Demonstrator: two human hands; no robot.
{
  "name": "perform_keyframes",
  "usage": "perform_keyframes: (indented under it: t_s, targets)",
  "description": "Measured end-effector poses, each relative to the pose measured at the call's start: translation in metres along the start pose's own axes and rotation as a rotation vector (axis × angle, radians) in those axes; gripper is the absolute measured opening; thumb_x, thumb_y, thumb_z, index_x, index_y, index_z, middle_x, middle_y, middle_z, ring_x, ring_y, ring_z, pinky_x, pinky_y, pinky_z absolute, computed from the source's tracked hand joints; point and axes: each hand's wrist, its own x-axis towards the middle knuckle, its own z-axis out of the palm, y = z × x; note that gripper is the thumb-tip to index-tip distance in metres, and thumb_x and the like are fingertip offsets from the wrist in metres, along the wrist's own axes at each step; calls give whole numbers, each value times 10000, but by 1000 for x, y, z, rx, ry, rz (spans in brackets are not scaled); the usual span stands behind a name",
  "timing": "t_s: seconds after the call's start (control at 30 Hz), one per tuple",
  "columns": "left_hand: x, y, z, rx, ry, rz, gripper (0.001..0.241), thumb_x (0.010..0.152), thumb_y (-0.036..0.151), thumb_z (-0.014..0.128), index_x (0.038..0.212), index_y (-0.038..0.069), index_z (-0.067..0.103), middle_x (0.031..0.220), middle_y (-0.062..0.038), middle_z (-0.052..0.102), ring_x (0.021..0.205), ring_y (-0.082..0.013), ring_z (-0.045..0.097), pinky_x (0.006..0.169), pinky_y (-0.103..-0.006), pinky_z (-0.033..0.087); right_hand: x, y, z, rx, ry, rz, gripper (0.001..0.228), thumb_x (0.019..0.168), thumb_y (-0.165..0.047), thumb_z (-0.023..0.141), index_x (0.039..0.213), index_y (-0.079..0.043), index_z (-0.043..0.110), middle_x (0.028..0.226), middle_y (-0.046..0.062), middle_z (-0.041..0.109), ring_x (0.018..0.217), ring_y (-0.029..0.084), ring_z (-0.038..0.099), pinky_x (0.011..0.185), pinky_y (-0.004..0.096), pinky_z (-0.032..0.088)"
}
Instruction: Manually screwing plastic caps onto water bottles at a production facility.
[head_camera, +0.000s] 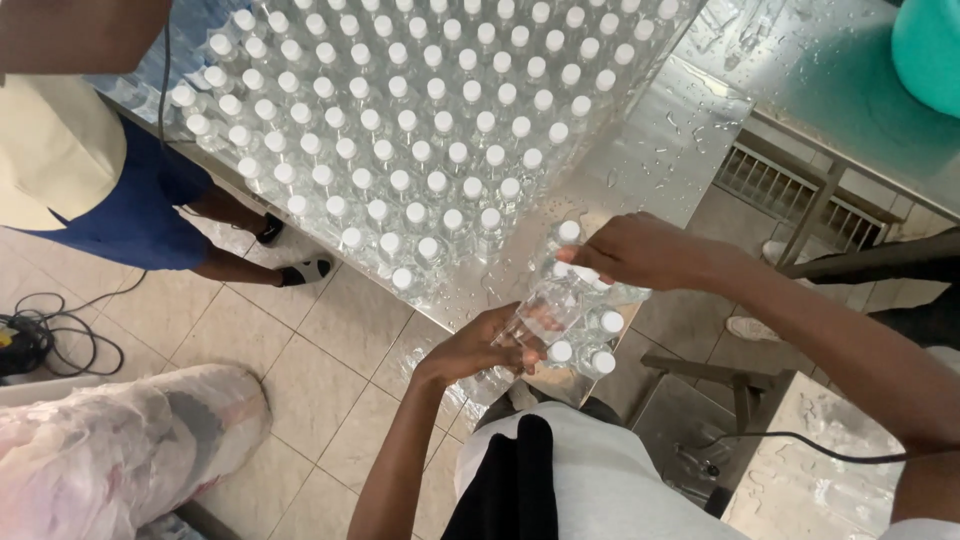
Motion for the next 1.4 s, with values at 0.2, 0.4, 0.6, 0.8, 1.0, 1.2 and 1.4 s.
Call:
perform_keyframes:
  t_s: [0.2,0.4,0.6,0.8,1.0,1.2,1.4]
  targets:
    - [4,-8,-2,-268,-222,61,723,967,328,831,1527,-26,542,1073,-254,782,894,-279,810,720,-398,688,-38,20,30,-323,593,-610,575,1097,-497,483,1497,-91,564,1278,158,672,1189,375,727,851,487,663]
    - [14,-49,-6,-549,-486,-27,743,919,239,815,1419,-208,496,960,-420,719,802,-463,798,661,-572,664,-44,24,42,-532,627,-940,333,1151,-235,402,1379,-78,586,1164,156,631,1036,366,672,838,459,590]
    - [18,-37,11,-676,-524,-83,598,993,171,763,1406,-160,485,966,-398,720,832,-443,811,691,-554,667,-41,40,61,-577,718,-781,464,1122,-448,385,1046,-90,670,872,102,635,761,287,665,610,413,562]
    - [42,-23,25,-888,-1098,-412,865,1046,356,785,1666,-68,355,1126,-284,749,1021,-436,800,887,-581,672,-72,-11,25,-982,902,-1146,68,1064,-106,538,1053,-120,473,939,160,600,726,244,601,591,334,454]
    - [41,79,51,-706,-657,-302,450,1039,278,768,1106,-157,674,873,-282,727,739,-325,792,608,-455,671,-40,50,50,-443,1042,-1036,541,1057,-344,253,619,-212,543,590,-4,460,449,180,491,417,359,434]
    - [107,109,82,1289,92,-347,944,971,673,609,1561,-48,457,1053,-321,737,852,-506,790,656,-611,626,-41,85,-8,469,333,311,516,1029,-331,469,780,81,654,521,192,450,488,344,535,494,487,379]
    - [202,74,46,1897,324,-71,930,988,530,751,1643,31,320,1108,-187,670,963,-376,736,778,-552,607,-49,124,-59,885,332,353,640,1111,-350,432,1622,36,443,705,200,633,657,315,751,448,290,485]
